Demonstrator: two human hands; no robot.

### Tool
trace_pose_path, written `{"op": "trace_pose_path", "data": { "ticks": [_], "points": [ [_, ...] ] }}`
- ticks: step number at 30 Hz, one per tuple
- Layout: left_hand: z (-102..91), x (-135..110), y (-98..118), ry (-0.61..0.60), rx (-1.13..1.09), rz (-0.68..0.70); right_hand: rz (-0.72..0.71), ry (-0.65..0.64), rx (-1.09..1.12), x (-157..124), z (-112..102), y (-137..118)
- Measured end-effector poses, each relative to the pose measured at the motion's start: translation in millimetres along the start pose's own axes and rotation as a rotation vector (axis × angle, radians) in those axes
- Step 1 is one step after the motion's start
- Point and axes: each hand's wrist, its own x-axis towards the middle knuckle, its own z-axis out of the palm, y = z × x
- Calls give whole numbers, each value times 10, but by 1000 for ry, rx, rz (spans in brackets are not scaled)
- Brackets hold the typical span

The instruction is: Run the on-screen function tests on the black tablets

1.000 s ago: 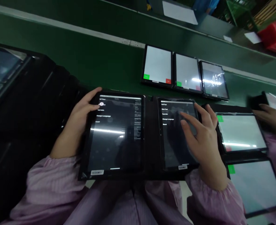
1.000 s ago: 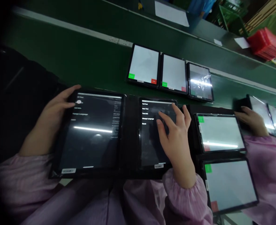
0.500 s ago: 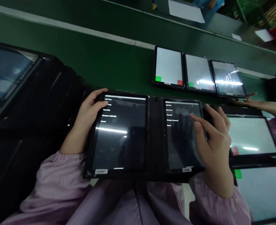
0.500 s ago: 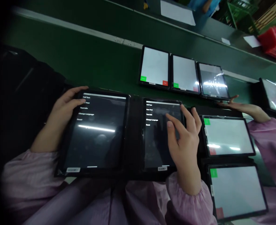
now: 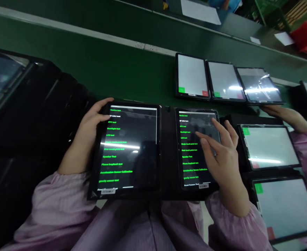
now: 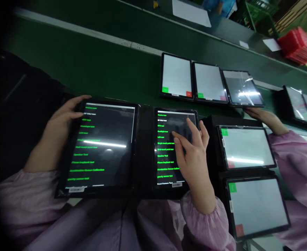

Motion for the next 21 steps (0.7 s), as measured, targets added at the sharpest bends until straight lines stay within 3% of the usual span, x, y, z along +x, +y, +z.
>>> {"op": "trace_pose_path", "data": {
  "ticks": [11,15,18,21],
  "points": [
    [-76,-33,13,-116,-38,-118,62,66,85,2,-158,-22],
    [5,-65,20,46,-153,42,82,104,141,-48,-214,-17],
    [-21,-388,148,204,-179,140,97,135,154,-51,-248,0],
    [-346,-1010,339,274,-24,137,98,139,179,-5,-243,11]
  ]
}}
